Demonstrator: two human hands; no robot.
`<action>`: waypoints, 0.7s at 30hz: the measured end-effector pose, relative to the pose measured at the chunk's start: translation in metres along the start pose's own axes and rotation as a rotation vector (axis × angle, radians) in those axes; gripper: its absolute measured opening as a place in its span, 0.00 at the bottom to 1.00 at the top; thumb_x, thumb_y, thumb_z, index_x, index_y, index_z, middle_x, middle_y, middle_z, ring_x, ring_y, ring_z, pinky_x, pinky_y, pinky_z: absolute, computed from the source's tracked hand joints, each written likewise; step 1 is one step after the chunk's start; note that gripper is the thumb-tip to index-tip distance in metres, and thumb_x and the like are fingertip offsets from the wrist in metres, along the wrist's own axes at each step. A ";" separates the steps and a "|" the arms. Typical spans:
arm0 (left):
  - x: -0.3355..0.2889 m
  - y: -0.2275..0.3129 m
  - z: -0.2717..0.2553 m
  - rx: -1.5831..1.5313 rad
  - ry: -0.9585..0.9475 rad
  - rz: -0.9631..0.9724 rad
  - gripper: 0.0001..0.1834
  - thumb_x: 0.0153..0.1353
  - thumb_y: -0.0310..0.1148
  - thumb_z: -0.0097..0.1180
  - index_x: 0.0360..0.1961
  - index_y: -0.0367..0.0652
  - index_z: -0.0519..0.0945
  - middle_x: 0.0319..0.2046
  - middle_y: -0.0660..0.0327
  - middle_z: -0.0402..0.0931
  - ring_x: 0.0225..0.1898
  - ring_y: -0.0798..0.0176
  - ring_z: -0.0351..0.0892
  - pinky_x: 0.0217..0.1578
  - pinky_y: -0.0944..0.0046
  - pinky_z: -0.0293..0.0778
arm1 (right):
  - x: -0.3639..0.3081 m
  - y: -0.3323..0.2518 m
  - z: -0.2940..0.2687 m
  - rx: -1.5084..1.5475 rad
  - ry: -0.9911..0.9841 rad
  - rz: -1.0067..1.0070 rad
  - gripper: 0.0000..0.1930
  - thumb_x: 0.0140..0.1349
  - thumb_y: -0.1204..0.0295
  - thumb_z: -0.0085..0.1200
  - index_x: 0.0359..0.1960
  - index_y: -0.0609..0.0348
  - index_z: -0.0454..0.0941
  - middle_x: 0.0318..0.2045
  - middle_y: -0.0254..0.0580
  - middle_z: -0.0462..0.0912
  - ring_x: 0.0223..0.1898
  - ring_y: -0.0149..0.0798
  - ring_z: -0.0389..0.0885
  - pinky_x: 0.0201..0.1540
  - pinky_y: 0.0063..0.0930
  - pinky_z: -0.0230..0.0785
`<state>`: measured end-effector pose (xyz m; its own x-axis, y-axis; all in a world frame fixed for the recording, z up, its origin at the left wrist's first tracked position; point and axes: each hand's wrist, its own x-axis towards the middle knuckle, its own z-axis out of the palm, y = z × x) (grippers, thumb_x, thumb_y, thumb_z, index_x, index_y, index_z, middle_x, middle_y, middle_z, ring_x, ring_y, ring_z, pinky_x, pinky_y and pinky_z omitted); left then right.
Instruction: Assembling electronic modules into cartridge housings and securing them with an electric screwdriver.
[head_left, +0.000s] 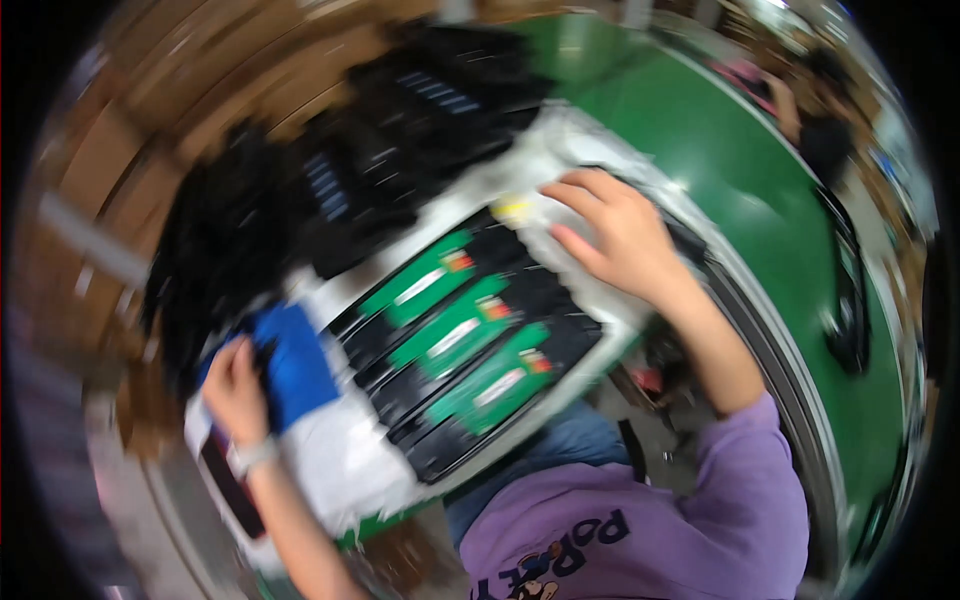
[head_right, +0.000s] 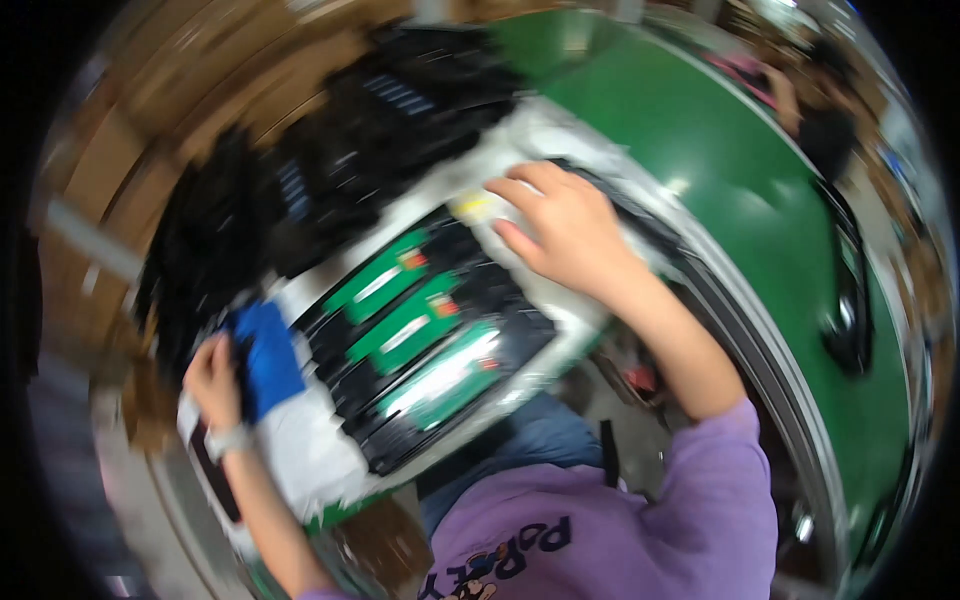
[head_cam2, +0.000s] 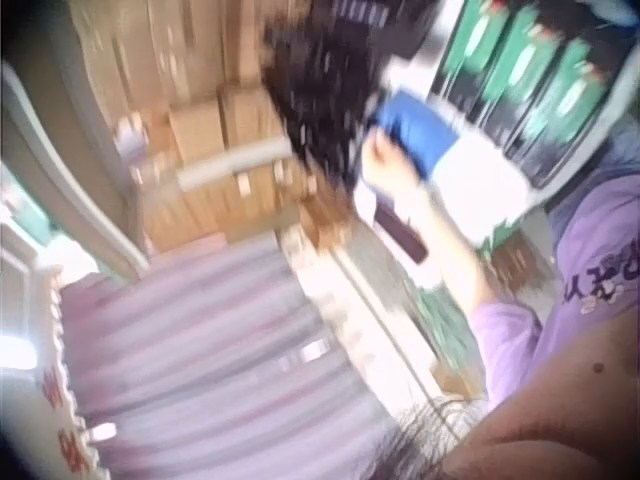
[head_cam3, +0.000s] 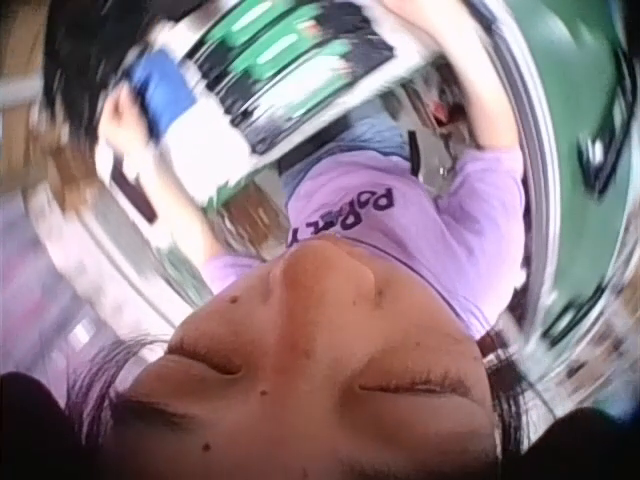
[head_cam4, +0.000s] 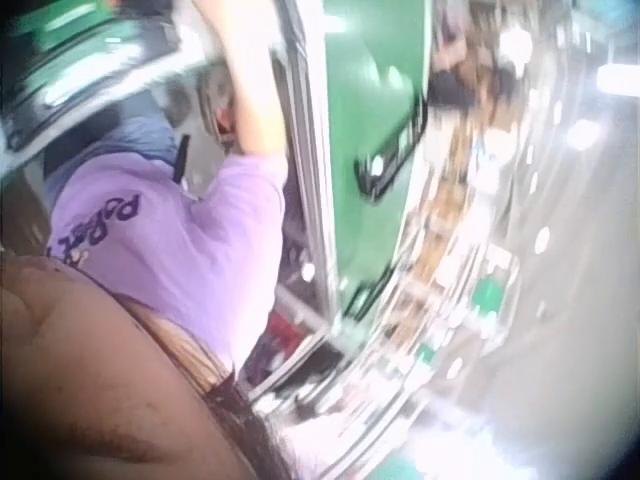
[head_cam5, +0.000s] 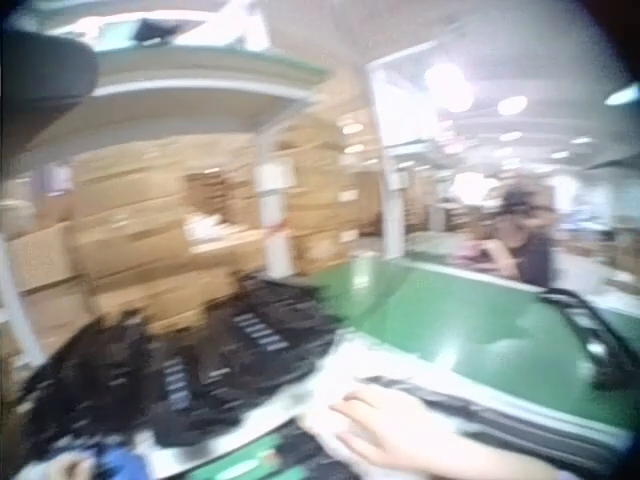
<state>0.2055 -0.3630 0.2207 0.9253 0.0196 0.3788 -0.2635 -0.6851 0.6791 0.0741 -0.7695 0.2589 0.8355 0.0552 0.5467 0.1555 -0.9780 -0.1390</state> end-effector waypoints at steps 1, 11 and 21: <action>0.003 -0.021 -0.006 -0.370 -0.091 -0.143 0.12 0.59 0.34 0.54 0.37 0.36 0.79 0.31 0.62 0.78 0.30 0.74 0.73 0.30 0.78 0.67 | -0.005 0.018 0.002 -0.147 0.052 0.066 0.18 0.47 0.70 0.56 0.41 0.59 0.74 0.38 0.46 0.74 0.41 0.47 0.74 0.42 0.36 0.68; -0.012 0.027 -0.003 -1.670 -0.433 -0.631 0.06 0.61 0.25 0.47 0.35 0.32 0.69 0.26 0.58 0.66 0.26 0.66 0.63 0.29 0.69 0.63 | -0.034 0.101 -0.009 -0.220 -0.298 0.549 0.15 0.36 0.62 0.58 0.24 0.61 0.79 0.25 0.50 0.79 0.29 0.49 0.79 0.31 0.39 0.71; -0.033 0.064 0.000 -1.254 -0.207 -0.627 0.07 0.64 0.29 0.42 0.33 0.35 0.70 0.25 0.62 0.65 0.23 0.69 0.61 0.27 0.71 0.61 | -0.052 0.083 -0.034 0.323 -0.106 0.431 0.19 0.36 0.59 0.59 0.22 0.65 0.78 0.14 0.48 0.75 0.20 0.44 0.75 0.25 0.34 0.67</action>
<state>0.1587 -0.4077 0.2515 0.9713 -0.1059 -0.2130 0.2374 0.4907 0.8384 0.0259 -0.8605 0.2468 0.9054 -0.3005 0.3000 -0.0727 -0.8058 -0.5877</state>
